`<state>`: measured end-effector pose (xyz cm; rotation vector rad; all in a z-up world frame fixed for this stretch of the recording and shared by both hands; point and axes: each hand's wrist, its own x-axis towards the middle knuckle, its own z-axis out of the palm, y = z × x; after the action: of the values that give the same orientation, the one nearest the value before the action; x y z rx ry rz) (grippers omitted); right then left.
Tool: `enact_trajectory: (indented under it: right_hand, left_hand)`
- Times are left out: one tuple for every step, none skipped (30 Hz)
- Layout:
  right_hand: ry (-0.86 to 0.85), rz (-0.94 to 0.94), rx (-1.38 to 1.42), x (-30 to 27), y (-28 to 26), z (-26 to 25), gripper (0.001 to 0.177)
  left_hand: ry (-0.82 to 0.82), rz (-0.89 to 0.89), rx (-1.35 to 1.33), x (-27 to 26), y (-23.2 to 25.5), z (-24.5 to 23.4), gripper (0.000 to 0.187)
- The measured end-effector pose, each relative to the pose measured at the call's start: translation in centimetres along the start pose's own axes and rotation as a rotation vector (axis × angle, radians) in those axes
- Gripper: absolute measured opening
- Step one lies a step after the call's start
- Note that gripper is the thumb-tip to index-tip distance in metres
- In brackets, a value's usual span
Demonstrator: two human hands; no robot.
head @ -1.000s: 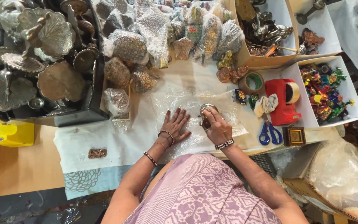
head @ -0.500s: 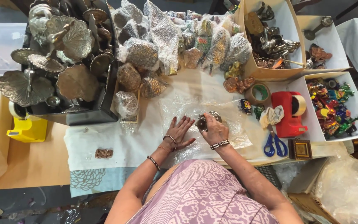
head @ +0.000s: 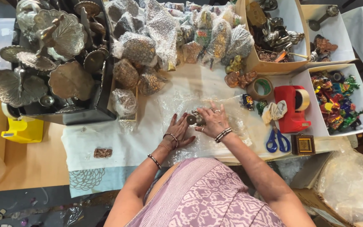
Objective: The person wipes a small silver figurine with a white cloth, then places it on a sheet of bubble wrap. They fold the bubble wrap around the figurine to enclose it and set the wrapped item aside. The person then picks up a small brown figurine and begins wrapping it in bubble wrap as well.
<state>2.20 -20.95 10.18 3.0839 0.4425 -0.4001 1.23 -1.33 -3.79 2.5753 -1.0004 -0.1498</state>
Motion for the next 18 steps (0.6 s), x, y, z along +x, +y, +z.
enact_trajectory:
  right_hand:
    - [-0.034, 0.005, 0.053, 0.1, 0.6, -0.6, 0.098]
    - [-0.035, 0.007, 0.053, 0.4, 2.0, 1.7, 0.098]
    - [0.004, -0.048, 0.088, 0.7, 3.4, 4.1, 0.095]
    - [0.045, -0.103, 0.122, 0.9, 4.8, 6.5, 0.092]
    - [0.046, -0.104, 0.122, 0.7, 4.4, 6.2, 0.092]
    - [0.052, -0.057, 0.094, 0.4, 3.9, 5.9, 0.084]
    - [0.056, -0.011, 0.067, 0.1, 3.4, 5.6, 0.077]
    - [0.055, -0.012, 0.067, 0.0, 2.6, 4.3, 0.077]
    - [-0.01, 0.036, 0.038, -0.1, 1.8, 3.1, 0.075]
    - [-0.076, 0.085, 0.01, -0.2, 1.1, 1.8, 0.073]
    - [-0.075, 0.087, 0.01, -0.1, 1.2, 2.5, 0.073]
    - [-0.051, 0.092, 0.052, -0.1, 1.3, 3.1, 0.07]
    - [-0.025, 0.1, 0.094, 0.0, 1.5, 3.8, 0.067]
    - [-0.022, 0.106, 0.093, 0.0, 2.0, 4.9, 0.067]
    - [0.131, 0.008, 0.105, 0.0, 2.5, 6.0, 0.067]
    - [0.284, -0.09, 0.116, 0.0, 3.1, 7.1, 0.067]
    - [0.285, -0.088, 0.115, 0.0, 3.3, 7.2, 0.067]
    - [0.241, -0.048, 0.131, 0.1, 3.6, 7.3, 0.067]
  left_hand:
    - [0.011, 0.002, -0.004, 0.0, -0.1, 0.0, 0.098]
    - [0.01, 0.004, -0.005, 0.1, 0.0, 0.0, 0.098]
    - [0.011, 0.001, -0.011, 0.0, 0.0, 0.0, 0.097]
    - [0.013, -0.001, -0.018, 0.0, 0.0, 0.0, 0.097]
    - [0.014, -0.001, -0.017, 0.1, 0.1, -0.4, 0.097]
    - [0.0, -0.008, -0.024, 0.2, 0.2, -0.8, 0.097]
    - [-0.016, -0.016, -0.031, 0.1, 0.3, -1.1, 0.097]
    - [-0.016, -0.017, -0.032, 0.1, 0.3, -0.9, 0.097]
    - [-0.017, -0.018, -0.03, 0.1, 0.2, -0.7, 0.097]
    - [-0.019, -0.018, -0.029, 0.0, 0.2, -0.4, 0.097]
    - [-0.018, -0.015, -0.028, 0.0, 0.1, -0.4, 0.097]
    - [-0.006, -0.011, -0.02, -0.1, 0.1, -0.4, 0.096]
    - [0.006, -0.002, -0.011, 0.0, 0.2, -0.4, 0.096]
    - [0.008, 0.003, -0.011, 0.0, 0.1, -0.4, 0.096]
    - [0.004, -0.001, -0.005, 0.1, 0.2, -0.4, 0.095]
    - [0.0, -0.006, 0.0, 0.1, 0.2, -0.3, 0.094]
    - [0.0, -0.004, 0.0, 0.1, 0.3, -0.4, 0.094]
    - [-0.025, -0.019, 0.014, 0.1, 0.4, -0.5, 0.091]
